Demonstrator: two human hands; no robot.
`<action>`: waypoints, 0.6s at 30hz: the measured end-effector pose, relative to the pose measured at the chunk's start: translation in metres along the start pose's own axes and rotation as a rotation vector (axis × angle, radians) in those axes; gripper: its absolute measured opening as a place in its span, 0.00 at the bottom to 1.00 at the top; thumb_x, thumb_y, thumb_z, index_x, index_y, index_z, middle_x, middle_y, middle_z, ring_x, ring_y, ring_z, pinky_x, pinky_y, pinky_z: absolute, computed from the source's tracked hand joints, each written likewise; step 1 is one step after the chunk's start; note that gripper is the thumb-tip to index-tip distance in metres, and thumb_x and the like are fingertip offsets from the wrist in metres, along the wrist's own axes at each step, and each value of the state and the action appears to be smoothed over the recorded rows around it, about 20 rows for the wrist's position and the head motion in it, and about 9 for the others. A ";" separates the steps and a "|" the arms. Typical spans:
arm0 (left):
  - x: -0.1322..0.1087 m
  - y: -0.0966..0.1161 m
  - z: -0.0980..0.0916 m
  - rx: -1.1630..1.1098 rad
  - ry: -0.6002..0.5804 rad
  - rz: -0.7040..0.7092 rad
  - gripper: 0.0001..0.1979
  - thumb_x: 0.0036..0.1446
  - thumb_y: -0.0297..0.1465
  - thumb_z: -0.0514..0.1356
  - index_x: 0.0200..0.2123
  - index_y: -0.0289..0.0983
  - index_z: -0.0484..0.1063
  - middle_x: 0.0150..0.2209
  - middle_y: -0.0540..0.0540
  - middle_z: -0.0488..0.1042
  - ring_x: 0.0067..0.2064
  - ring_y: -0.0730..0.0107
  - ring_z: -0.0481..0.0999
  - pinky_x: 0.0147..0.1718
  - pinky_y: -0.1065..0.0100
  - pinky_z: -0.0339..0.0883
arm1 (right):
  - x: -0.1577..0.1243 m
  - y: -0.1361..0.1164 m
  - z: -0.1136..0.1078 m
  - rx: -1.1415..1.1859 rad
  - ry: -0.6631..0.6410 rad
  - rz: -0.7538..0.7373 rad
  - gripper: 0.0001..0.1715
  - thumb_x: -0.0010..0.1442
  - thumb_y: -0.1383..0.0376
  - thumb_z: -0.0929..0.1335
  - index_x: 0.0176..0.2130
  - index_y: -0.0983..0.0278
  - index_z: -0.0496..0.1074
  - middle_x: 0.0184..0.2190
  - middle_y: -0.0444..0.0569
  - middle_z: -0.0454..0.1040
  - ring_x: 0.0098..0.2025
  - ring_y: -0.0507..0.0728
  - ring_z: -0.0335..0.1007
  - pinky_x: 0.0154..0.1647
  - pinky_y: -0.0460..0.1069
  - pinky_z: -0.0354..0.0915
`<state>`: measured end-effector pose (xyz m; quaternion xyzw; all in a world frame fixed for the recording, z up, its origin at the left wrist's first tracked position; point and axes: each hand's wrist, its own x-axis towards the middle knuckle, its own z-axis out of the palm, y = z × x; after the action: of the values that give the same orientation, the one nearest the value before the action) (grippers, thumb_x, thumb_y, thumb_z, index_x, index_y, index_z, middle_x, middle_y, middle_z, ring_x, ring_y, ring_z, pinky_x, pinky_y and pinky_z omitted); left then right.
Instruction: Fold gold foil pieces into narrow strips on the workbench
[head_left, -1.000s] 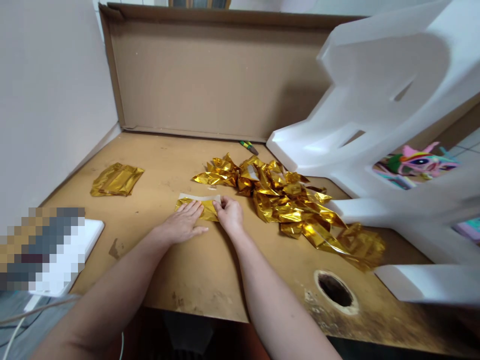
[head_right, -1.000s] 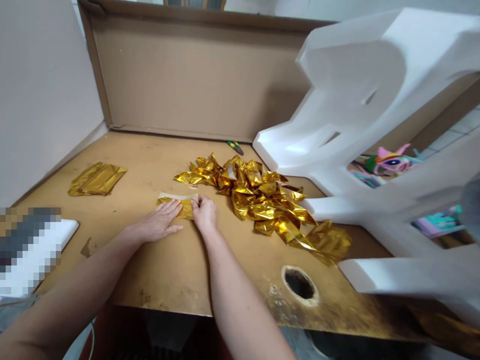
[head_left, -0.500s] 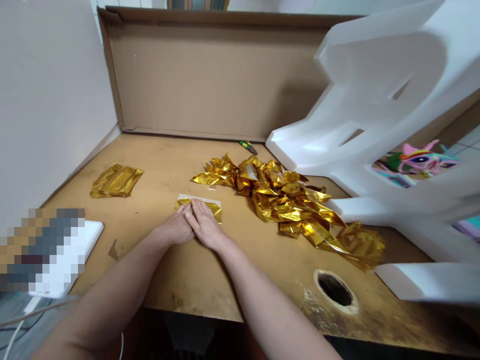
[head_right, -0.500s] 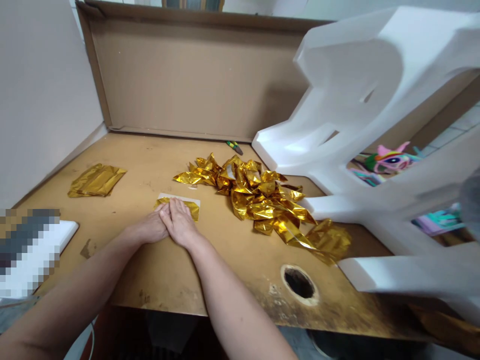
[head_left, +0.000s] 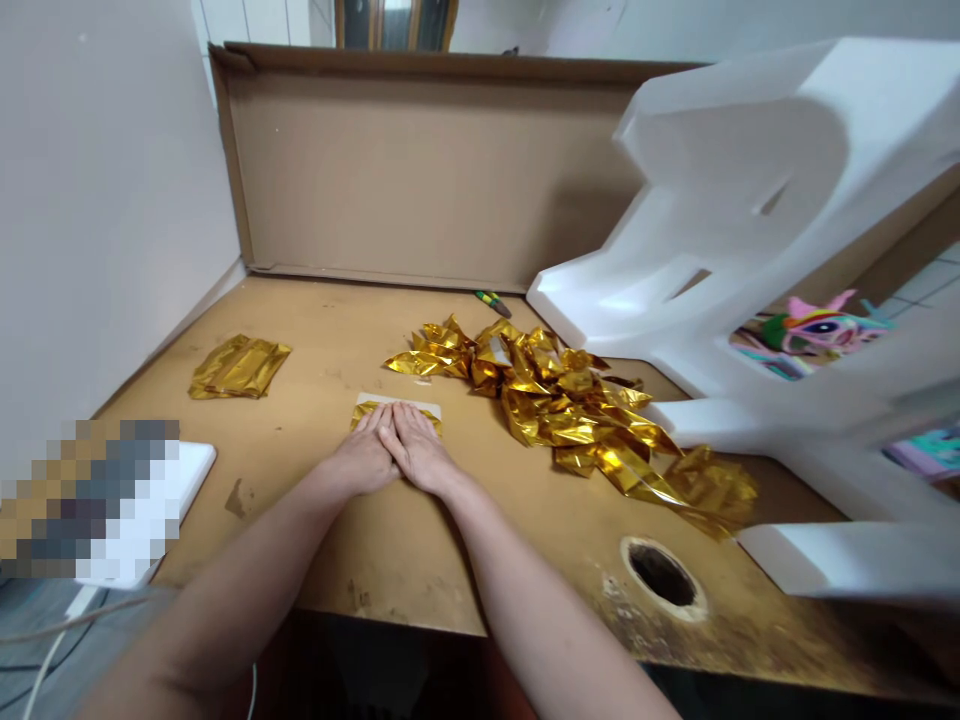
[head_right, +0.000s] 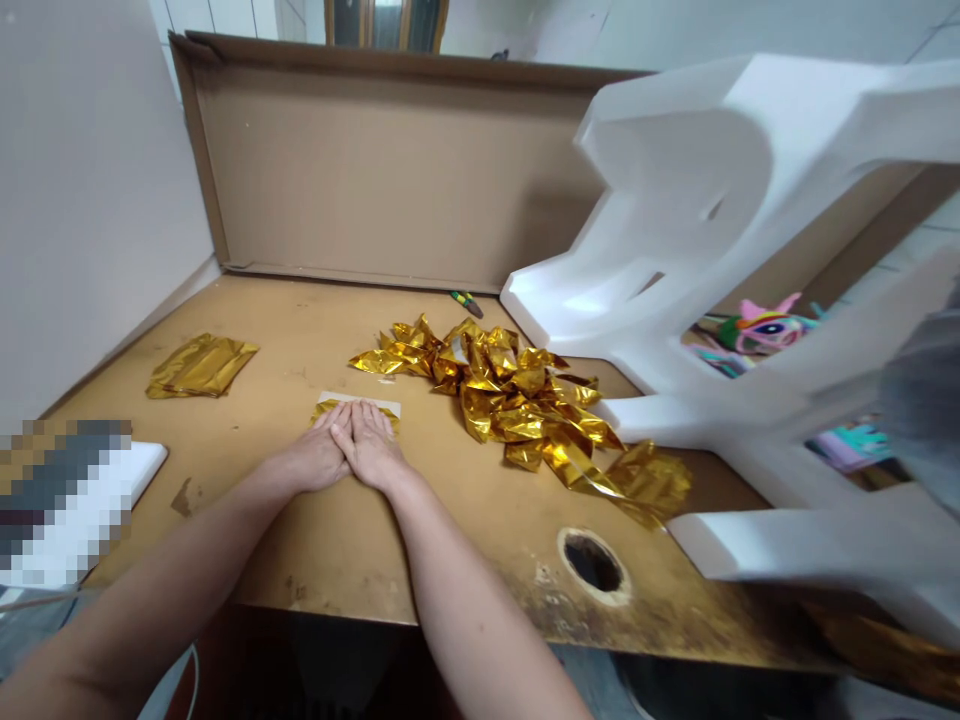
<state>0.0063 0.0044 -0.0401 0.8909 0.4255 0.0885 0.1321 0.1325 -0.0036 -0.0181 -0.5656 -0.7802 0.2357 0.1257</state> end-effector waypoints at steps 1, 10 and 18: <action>0.000 0.001 0.000 0.004 -0.002 -0.006 0.35 0.58 0.40 0.46 0.64 0.29 0.41 0.65 0.34 0.41 0.65 0.50 0.40 0.61 0.52 0.36 | 0.000 0.000 0.000 -0.008 -0.001 -0.001 0.49 0.58 0.41 0.45 0.64 0.72 0.45 0.65 0.58 0.43 0.66 0.62 0.32 0.64 0.58 0.35; -0.006 -0.007 -0.011 -0.021 -0.025 -0.185 0.40 0.55 0.47 0.47 0.62 0.22 0.45 0.64 0.28 0.44 0.65 0.48 0.41 0.60 0.53 0.37 | -0.002 0.001 -0.005 -0.092 -0.030 -0.035 0.45 0.61 0.44 0.46 0.63 0.73 0.47 0.65 0.58 0.42 0.67 0.60 0.32 0.64 0.57 0.35; -0.006 -0.013 -0.017 -0.040 -0.059 -0.211 0.43 0.54 0.51 0.47 0.61 0.21 0.47 0.64 0.26 0.42 0.65 0.47 0.39 0.60 0.53 0.38 | -0.008 0.021 -0.011 -0.181 -0.022 -0.068 0.44 0.61 0.45 0.46 0.63 0.72 0.47 0.65 0.58 0.43 0.66 0.60 0.33 0.64 0.58 0.38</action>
<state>-0.0115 0.0104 -0.0282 0.8406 0.5110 0.0565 0.1708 0.1575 -0.0035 -0.0187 -0.5453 -0.8183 0.1662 0.0734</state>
